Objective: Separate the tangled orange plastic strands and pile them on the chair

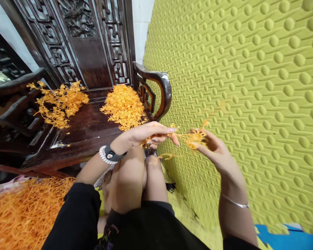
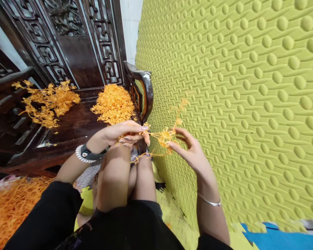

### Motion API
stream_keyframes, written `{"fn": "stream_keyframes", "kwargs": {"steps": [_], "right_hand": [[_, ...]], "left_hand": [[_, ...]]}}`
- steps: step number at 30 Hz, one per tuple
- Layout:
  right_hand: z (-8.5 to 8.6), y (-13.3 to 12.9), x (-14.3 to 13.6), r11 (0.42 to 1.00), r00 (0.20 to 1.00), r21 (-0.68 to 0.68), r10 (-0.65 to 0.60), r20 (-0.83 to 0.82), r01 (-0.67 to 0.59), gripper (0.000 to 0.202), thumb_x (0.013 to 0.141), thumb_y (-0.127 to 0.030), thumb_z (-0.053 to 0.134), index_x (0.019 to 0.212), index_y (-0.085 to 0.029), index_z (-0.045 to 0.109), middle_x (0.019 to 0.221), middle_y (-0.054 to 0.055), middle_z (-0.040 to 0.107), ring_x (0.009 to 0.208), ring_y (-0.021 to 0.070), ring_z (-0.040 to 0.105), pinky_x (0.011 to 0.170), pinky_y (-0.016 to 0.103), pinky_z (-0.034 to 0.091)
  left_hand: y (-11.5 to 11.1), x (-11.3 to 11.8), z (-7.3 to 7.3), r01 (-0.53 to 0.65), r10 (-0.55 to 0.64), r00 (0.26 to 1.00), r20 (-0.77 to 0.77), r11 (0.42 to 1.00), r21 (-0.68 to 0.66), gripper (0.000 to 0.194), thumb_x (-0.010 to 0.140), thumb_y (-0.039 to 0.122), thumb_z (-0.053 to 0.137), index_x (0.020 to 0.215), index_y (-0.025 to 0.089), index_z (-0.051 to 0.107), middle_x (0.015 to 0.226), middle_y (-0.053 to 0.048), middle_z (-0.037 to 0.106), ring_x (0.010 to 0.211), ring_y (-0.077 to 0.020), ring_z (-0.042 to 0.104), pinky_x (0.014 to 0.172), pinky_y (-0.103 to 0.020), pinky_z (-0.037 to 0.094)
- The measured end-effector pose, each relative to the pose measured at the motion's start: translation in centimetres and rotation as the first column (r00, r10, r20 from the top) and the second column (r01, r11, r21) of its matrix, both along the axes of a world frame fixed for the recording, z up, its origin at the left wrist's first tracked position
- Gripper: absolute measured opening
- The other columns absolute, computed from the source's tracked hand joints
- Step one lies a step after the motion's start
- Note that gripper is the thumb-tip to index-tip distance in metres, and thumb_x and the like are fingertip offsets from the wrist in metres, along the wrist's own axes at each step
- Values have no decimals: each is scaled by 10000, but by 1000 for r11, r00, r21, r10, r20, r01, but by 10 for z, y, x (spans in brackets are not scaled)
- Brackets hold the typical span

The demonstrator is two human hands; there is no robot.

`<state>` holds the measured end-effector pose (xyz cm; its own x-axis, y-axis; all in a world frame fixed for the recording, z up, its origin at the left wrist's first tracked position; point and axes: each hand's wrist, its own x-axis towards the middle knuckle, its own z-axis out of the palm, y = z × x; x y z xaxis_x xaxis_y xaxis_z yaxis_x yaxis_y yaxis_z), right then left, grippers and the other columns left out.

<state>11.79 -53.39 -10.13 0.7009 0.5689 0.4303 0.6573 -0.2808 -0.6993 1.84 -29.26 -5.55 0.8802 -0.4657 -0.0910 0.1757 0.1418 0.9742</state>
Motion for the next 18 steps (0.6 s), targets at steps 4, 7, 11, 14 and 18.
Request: {"fn": "stream_keyframes", "kwargs": {"steps": [4,7,11,14,18], "right_hand": [[12,10,-15,975,813,89,-219,539,204,675,759,-401,704,1357,-196,465,1343,166,502,1271,342,426,1062,553,322],[13,18,-26,997,790,78,-39,612,-11,498,816,-257,631,1299,-249,512,1310,117,546,1234,295,490,1043,483,378],[3,24,-28,967,959,137,180,220,-213,235,846,-229,599,1080,-218,615,990,70,672,869,199,639,785,331,512],[2,26,-26,973,976,115,208,-70,-199,193,843,-355,607,791,-173,646,724,43,636,636,148,573,592,261,465],[7,30,-28,978,937,40,209,-279,-206,412,812,-456,591,536,-158,527,489,-11,452,453,81,378,427,209,308]], "left_hand": [[-2,4,2,4,-7,999,41,999,52,353,888,425,555,846,113,714,468,91,250,383,-27,202,398,-193,213],[-4,4,4,25,-36,996,82,992,122,418,900,475,510,854,113,714,455,92,252,376,-34,192,403,-208,216],[-6,1,6,-88,-30,956,291,919,383,448,904,518,470,875,129,689,500,66,360,423,-57,310,442,-213,282],[-8,-5,4,-448,58,804,592,713,539,398,888,513,499,934,153,660,712,2,575,656,-116,527,654,-260,445],[-16,-16,-5,-785,98,449,888,518,340,416,886,447,542,1203,178,549,1169,-95,601,1103,-209,533,988,-384,411]]}}
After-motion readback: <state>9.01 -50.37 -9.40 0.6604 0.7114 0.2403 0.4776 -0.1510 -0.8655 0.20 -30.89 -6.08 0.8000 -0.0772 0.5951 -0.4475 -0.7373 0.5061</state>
